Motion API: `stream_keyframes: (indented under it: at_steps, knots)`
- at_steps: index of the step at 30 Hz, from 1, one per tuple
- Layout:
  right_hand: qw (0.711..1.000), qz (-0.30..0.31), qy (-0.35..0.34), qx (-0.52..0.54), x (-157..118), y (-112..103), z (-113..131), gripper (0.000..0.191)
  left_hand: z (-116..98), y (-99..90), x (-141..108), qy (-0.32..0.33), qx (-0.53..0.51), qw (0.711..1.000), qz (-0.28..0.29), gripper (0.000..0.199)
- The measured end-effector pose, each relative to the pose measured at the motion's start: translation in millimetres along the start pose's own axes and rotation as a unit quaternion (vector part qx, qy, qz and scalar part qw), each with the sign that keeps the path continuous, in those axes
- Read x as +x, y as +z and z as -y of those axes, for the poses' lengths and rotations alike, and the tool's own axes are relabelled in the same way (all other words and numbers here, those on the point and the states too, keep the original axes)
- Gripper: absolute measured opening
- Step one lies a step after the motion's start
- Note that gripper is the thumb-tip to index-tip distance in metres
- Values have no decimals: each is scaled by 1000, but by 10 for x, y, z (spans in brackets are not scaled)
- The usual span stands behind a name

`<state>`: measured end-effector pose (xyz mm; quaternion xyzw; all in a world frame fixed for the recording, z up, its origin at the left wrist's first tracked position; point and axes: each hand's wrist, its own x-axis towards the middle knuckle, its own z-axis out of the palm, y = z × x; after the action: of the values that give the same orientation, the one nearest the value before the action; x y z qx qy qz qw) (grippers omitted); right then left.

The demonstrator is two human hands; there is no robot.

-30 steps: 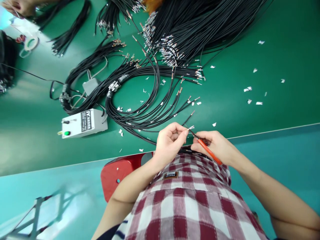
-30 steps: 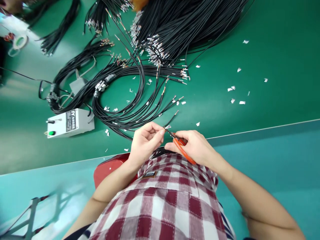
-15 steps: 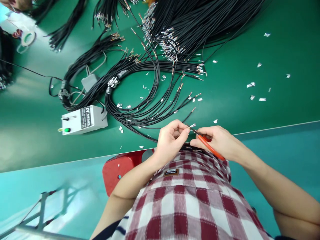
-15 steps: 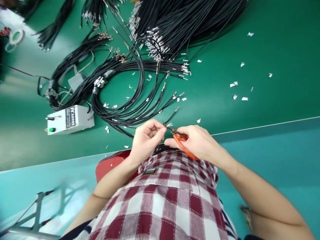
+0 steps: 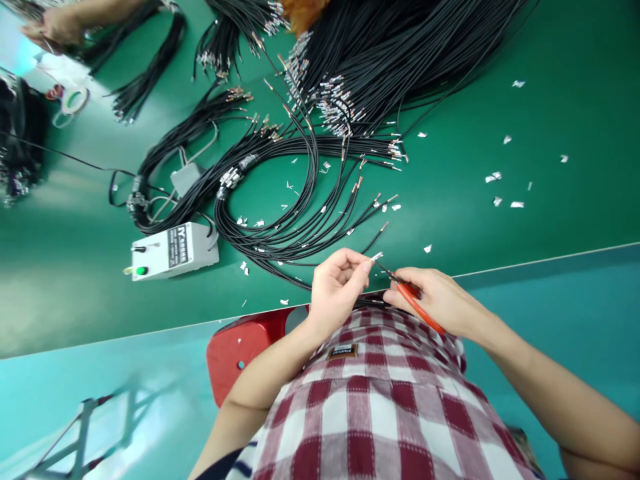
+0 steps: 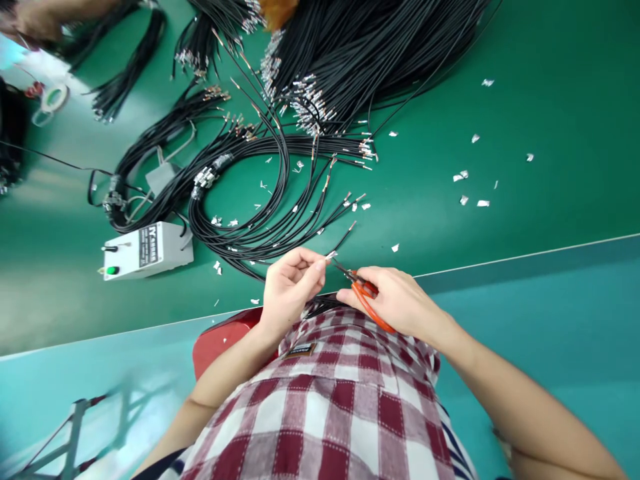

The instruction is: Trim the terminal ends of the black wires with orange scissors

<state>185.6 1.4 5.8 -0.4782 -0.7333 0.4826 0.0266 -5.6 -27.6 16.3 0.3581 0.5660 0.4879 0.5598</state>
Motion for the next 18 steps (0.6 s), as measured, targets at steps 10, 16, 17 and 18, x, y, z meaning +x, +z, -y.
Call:
stream_keyframes:
  at_steps: [10, 16, 17, 18]
  knots:
    - [884, -213, -55, 412, 195, 151, 180, 34, 4, 42, -24, 6, 16, 1000, 3, 26]
    - [837, -247, -73, 483, 345, 281, 285, 35, 45, 12, -26, 9, 36, 999, -1, 27]
    - [833, -244, -76, 491, 346, 284, 287, 35, 52, 8, -26, 10, 37, 999, 0, 27]
    - [831, -238, -78, 496, 343, 285, 288, 35, 59, 6, -27, 11, 38, 999, 2, 27]
